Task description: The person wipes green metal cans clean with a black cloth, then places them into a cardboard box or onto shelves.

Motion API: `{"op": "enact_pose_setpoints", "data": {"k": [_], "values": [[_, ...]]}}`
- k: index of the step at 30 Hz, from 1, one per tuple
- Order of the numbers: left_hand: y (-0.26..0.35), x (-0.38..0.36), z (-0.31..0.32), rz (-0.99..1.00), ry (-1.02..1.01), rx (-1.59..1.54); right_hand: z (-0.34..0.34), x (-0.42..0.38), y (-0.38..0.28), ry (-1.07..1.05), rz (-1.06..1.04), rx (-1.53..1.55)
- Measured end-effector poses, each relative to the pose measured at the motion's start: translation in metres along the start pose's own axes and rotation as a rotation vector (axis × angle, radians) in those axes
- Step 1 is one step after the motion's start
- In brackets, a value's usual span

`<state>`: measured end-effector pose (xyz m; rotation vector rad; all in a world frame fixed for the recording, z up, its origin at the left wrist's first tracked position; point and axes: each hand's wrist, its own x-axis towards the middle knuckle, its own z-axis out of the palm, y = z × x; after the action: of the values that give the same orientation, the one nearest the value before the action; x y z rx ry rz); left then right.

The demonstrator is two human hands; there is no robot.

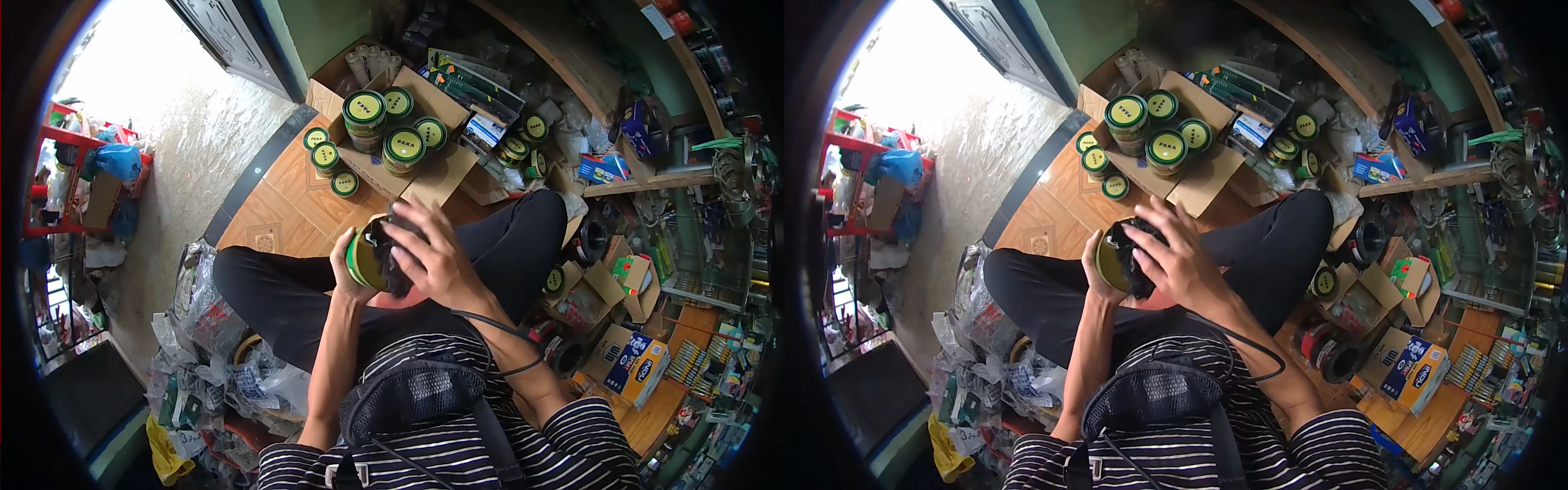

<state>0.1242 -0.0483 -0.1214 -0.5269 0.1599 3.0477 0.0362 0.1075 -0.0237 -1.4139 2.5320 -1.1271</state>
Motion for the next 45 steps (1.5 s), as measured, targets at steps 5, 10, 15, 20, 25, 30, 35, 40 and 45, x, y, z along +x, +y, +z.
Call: {"op": "enact_pose_setpoints", "data": {"k": [5,10,15,20,25,30,35,40,45], "values": [[-0.018,-0.004,-0.002,0.111,-0.075,-0.065,0.012,0.012,-0.021,-0.076,0.003,0.113],[-0.001,0.001,-0.033,0.152,0.06,-0.072,0.01,0.0,-0.025,-0.218,-0.065,0.205],[0.002,-0.002,0.001,0.012,0.014,0.016,-0.004,-0.001,-0.007,-0.116,-0.033,0.07],[-0.007,-0.002,0.004,0.013,0.059,-0.084,0.008,0.007,-0.017,-0.052,0.013,0.05],[-0.002,-0.001,-0.005,-0.038,-0.142,-0.245,0.015,0.001,-0.021,-0.134,-0.046,0.192],[0.001,0.001,0.006,0.035,-0.051,0.045,0.009,-0.006,-0.011,-0.036,0.088,0.206],[0.002,-0.001,0.003,0.097,-0.158,0.131,-0.016,-0.002,-0.004,-0.004,0.254,0.497],[-0.005,-0.003,-0.017,-0.014,-0.226,0.192,-0.031,-0.008,-0.002,-0.137,0.696,1.034],[-0.001,-0.003,-0.007,0.05,-0.105,0.321,-0.005,-0.021,0.002,0.053,0.398,0.921]]}}
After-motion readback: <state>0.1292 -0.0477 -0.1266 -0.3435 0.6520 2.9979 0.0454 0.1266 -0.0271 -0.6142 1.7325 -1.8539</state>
